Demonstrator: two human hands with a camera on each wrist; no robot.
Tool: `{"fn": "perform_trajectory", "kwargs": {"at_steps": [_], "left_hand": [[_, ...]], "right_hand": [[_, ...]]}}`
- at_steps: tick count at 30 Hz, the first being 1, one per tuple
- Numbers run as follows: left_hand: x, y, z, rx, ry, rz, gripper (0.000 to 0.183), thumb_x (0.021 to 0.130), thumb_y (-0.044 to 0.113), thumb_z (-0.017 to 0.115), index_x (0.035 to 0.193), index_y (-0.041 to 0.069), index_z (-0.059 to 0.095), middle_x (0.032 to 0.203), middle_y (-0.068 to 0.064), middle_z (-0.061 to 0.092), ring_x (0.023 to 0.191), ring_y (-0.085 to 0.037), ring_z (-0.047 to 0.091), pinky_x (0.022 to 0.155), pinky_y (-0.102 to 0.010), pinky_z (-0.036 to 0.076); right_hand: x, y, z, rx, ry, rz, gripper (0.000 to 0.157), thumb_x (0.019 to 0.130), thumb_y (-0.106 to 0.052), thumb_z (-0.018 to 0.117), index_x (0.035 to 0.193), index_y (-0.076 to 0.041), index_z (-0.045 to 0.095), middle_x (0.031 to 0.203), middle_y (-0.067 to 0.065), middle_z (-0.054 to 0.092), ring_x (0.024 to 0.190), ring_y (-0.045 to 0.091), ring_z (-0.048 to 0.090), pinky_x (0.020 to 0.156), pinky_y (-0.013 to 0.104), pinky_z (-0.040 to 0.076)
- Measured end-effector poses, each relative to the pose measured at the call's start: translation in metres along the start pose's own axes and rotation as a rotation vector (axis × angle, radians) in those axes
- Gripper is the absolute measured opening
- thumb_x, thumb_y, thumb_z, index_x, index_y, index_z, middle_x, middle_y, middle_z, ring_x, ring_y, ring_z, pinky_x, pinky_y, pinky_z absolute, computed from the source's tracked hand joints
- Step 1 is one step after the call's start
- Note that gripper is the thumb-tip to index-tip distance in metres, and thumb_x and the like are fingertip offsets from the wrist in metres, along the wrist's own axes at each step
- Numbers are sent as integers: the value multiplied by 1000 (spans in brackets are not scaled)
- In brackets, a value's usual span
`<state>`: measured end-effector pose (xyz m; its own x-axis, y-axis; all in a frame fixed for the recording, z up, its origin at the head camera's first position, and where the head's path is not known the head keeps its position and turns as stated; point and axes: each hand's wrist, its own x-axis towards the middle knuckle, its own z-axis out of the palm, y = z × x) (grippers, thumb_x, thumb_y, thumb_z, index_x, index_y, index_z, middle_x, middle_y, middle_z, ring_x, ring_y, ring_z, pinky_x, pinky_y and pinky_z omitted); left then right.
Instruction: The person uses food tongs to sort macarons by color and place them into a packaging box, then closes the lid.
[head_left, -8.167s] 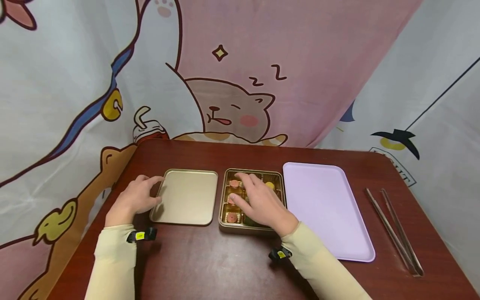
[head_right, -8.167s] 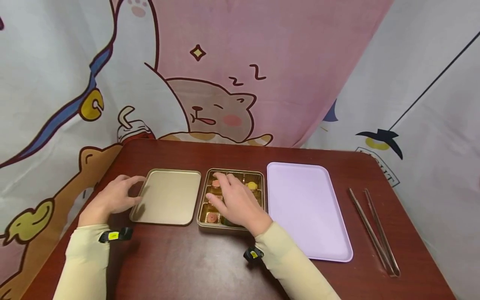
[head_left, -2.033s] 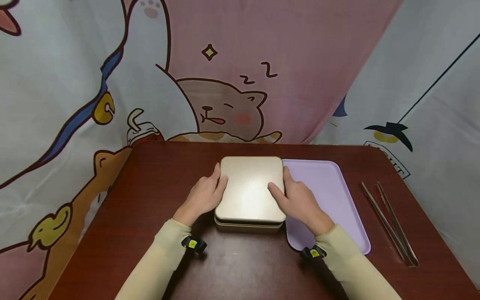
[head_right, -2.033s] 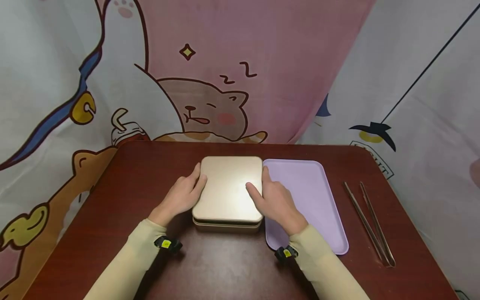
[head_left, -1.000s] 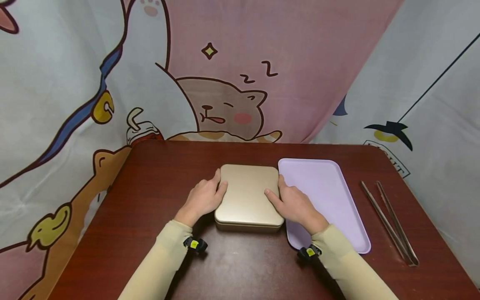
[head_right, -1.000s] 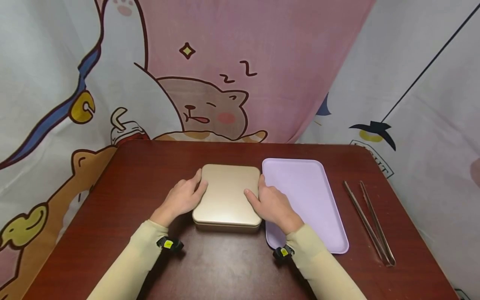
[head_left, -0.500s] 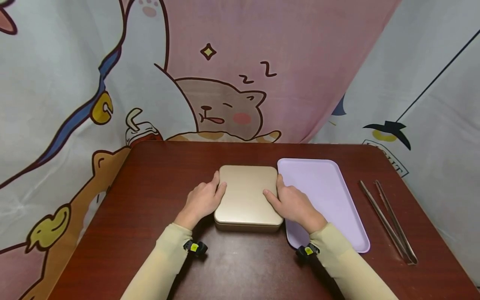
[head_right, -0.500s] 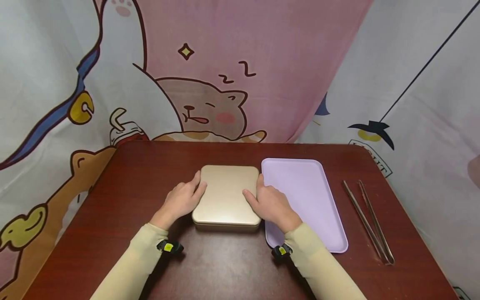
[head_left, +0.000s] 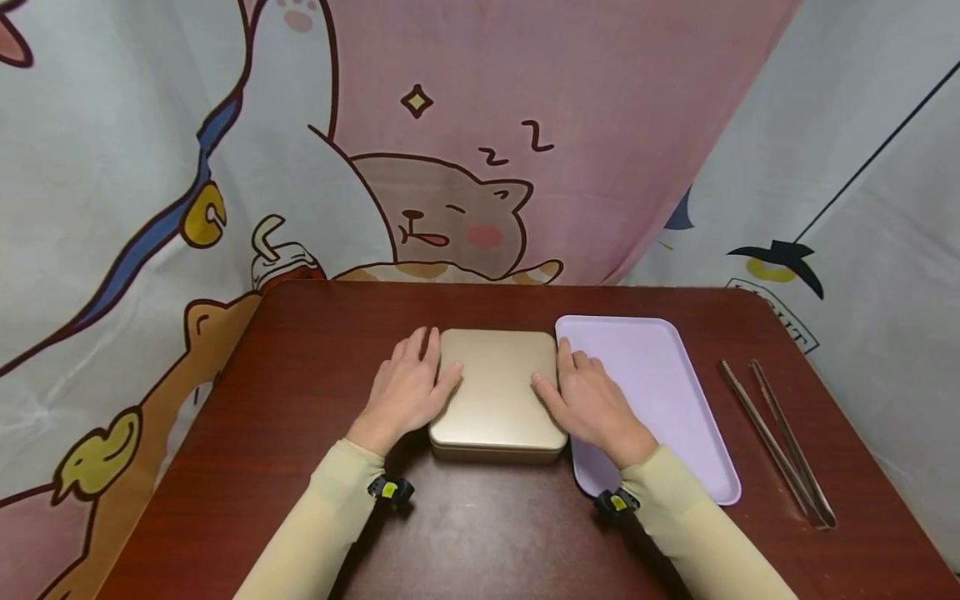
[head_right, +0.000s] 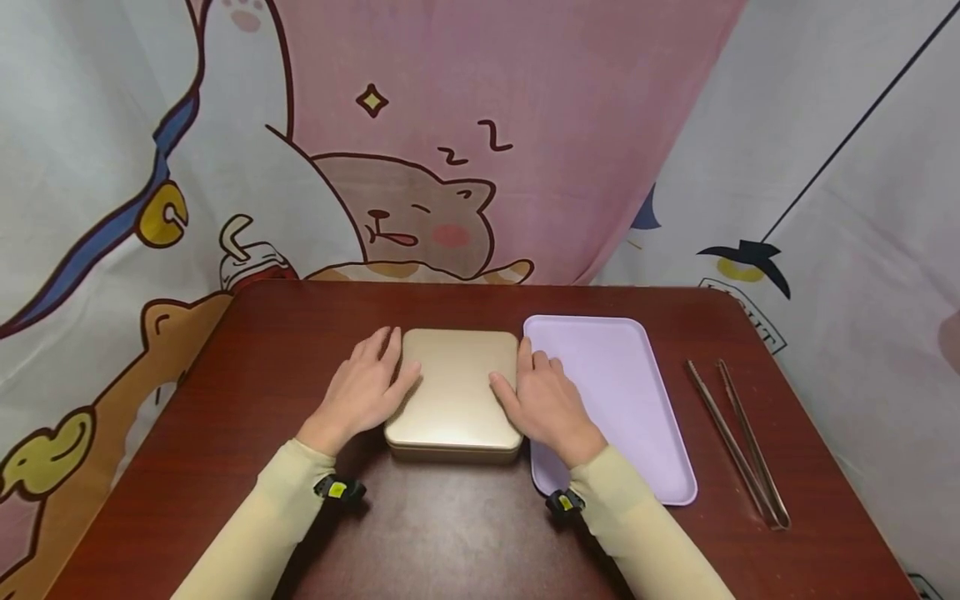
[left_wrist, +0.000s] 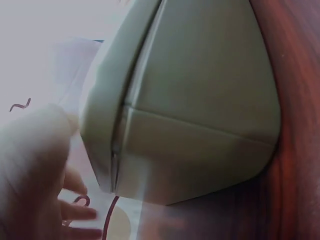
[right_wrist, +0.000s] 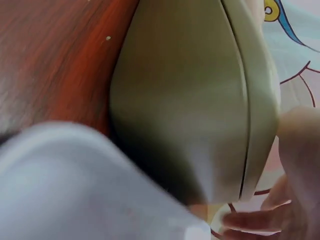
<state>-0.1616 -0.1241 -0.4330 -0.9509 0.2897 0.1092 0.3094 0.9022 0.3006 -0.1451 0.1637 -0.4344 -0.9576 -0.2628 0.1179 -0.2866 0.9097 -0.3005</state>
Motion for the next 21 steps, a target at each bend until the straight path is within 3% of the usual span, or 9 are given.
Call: {"fn": "perform_trajectory", "kwargs": {"at_steps": [4, 8, 13, 21], "left_hand": [[6, 6, 0, -9, -16, 88, 95, 103, 72, 32, 165, 0, 28, 174, -22, 14, 160, -43, 11, 122, -63, 27], [11, 12, 6, 5, -78, 126, 103, 101, 78, 27, 166, -2, 19, 175, -21, 4, 161, -40, -4, 127, -61, 14], [13, 13, 16, -12, -139, 107, 102, 102, 76, 23, 167, 0, 8, 175, -18, -4, 160, -37, -12, 129, -54, 10], [14, 14, 18, -16, -151, 105, 95, 105, 70, 23, 167, -1, 7, 175, -19, -4, 160, -41, -8, 128, -58, 12]], "right_hand": [[4, -7, -2, -10, 9, -73, 85, 109, -47, 45, 157, 20, 22, 162, 40, 28, 152, 51, 28, 122, 58, 30], [11, -15, 2, -24, -33, -128, 85, 109, -48, 42, 158, 19, 20, 168, 36, 12, 158, 48, 10, 127, 53, 19], [14, -18, 10, -23, -90, -120, 86, 109, -48, 41, 158, 19, 18, 169, 36, 4, 159, 48, 3, 128, 53, 17], [15, -18, 12, -14, -125, -103, 85, 110, -45, 38, 158, 19, 12, 169, 36, -1, 158, 50, 2, 128, 53, 16]]}}
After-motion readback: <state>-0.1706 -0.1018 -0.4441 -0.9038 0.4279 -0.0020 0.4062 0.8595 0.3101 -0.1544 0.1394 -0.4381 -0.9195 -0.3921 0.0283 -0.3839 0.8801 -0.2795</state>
